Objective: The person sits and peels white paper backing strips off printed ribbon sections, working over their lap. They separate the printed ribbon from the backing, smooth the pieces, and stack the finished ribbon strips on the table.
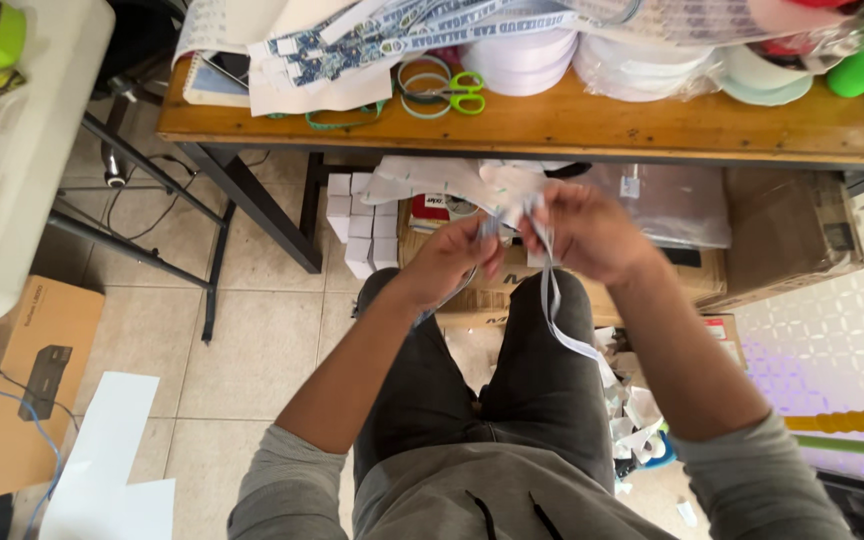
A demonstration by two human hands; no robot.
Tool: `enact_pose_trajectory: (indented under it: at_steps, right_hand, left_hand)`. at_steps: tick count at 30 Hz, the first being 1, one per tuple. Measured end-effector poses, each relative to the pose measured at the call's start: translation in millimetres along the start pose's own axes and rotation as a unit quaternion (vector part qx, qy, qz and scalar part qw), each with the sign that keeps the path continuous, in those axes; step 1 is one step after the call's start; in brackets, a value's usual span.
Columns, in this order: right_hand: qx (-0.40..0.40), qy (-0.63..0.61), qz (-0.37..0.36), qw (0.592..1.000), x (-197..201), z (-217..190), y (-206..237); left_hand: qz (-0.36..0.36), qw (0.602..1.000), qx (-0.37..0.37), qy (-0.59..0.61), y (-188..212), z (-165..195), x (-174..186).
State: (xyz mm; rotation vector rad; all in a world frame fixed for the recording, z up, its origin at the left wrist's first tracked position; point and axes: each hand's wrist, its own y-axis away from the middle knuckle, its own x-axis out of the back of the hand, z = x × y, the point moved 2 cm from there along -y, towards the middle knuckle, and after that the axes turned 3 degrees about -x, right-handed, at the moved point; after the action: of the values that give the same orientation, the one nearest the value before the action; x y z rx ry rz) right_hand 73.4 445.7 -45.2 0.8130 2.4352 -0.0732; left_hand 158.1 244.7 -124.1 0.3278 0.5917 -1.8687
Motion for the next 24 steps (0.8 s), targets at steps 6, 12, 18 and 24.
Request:
enact_pose_trajectory:
  at_steps: [6,12,18,24]
  right_hand:
    - [0.02,0.016,0.01,1.0,-92,-79,-11]
    - [0.159,-0.009,0.055,0.986,-108,-135,-15]
    - [0.21,0.066,0.002,0.976,-45,-192,-1]
    - [0.075,0.056,0.073,0.993,14,-205,8]
  left_hand:
    - [0.073,0.971,-0.153,-0.171,-16,24,-62]
    - [-0.014,0.995,-0.054,-0.08,-9,12,-68]
    - [-0.027,0.999,0.041,0.01,15,4,-31]
    - [-0.001,0.995,0.085,0.058,43,11,23]
